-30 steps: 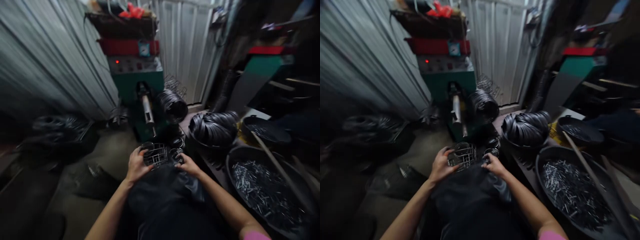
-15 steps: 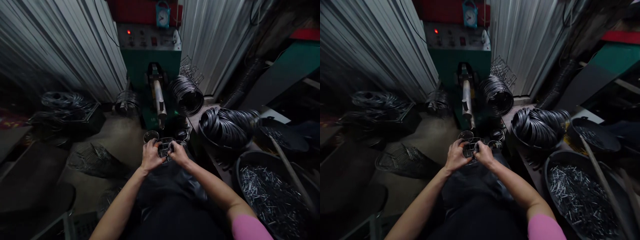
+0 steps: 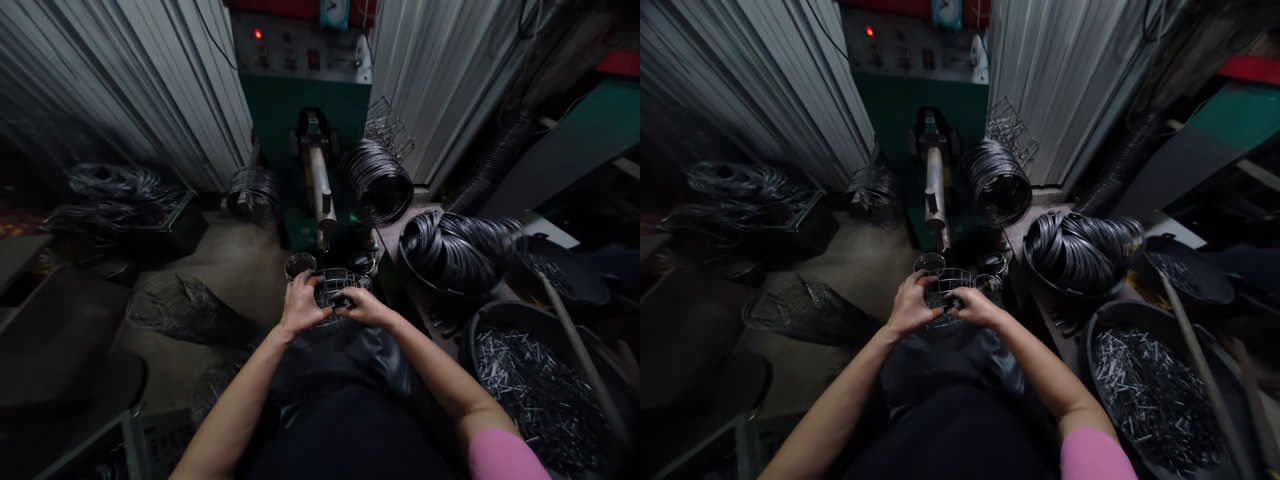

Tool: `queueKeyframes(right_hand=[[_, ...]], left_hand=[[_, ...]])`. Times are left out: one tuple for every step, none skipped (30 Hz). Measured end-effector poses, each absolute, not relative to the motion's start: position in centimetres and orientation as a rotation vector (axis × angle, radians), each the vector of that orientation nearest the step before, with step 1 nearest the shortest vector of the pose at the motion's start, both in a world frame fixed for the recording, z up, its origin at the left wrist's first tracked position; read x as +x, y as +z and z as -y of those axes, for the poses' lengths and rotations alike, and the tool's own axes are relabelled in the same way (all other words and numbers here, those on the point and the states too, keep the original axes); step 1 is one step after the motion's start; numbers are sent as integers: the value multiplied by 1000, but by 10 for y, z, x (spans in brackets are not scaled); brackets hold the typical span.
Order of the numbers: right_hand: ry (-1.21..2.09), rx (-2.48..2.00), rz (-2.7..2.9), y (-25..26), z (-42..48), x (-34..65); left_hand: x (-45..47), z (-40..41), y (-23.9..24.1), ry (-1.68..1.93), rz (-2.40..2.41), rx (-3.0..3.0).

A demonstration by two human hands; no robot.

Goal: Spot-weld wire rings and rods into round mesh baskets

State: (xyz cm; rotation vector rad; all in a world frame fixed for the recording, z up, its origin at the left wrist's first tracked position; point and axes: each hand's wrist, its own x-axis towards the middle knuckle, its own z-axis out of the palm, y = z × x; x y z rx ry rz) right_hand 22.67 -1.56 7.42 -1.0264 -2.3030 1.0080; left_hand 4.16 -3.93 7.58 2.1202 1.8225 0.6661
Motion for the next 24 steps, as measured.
queueKeyframes(right_hand=[[973,-1025,2320,74,16,226],[941,-1024,2329,74,16,226],[917,-1019,2336,73,16,225],[896,-1010,2343,73,17,225],[878,-995,2350,73,16,224],[860,-980,2356,72,16,224],[845,-964,2361,72,16,223],[831,-950,2364,71,15,223],[818,-937,2364,70,14,223],[806,-925,2363,69,13,222],[796,-912,2360,68,12,222],[786,-899,2357,67,11,222],[777,-887,2355,66,9,221],[769,-877,2353,64,8,221],[761,-869,2351,63,6,220],[754,-864,2348,62,4,220],[748,-862,2347,61,2,219],[743,-861,2346,60,0,219],[737,-863,2345,59,-2,218],[729,-868,2348,59,-5,217],[721,-873,2355,58,-7,216],[713,-878,2365,58,-10,215],[705,-883,2372,58,-12,214],[699,-886,2380,59,-15,213]], left_hand=[[41,39,77,664,-1824,2117],[41,39,78,663,-1824,2115],[41,39,78,665,-1824,2114],[41,39,79,668,-1823,2112],[40,39,78,670,-1821,2109],[40,39,78,673,-1821,2104],[40,38,77,678,-1821,2097],[39,37,75,686,-1821,2090],[38,36,74,696,-1820,2086],[38,35,72,706,-1817,2084],[37,34,71,719,-1814,2083],[36,33,70,733,-1811,2081],[35,31,69,746,-1807,2080],[35,29,68,759,-1802,2077],[34,27,67,772,-1799,2074],[33,25,67,784,-1794,2073],[32,23,66,795,-1787,2071],[31,21,66,806,-1778,2071],[30,18,66,817,-1769,2071],[28,16,66,826,-1759,2072],[27,13,65,832,-1751,2073],[26,11,65,836,-1745,2073],[24,8,65,842,-1741,2073],[23,5,64,848,-1735,2074]])
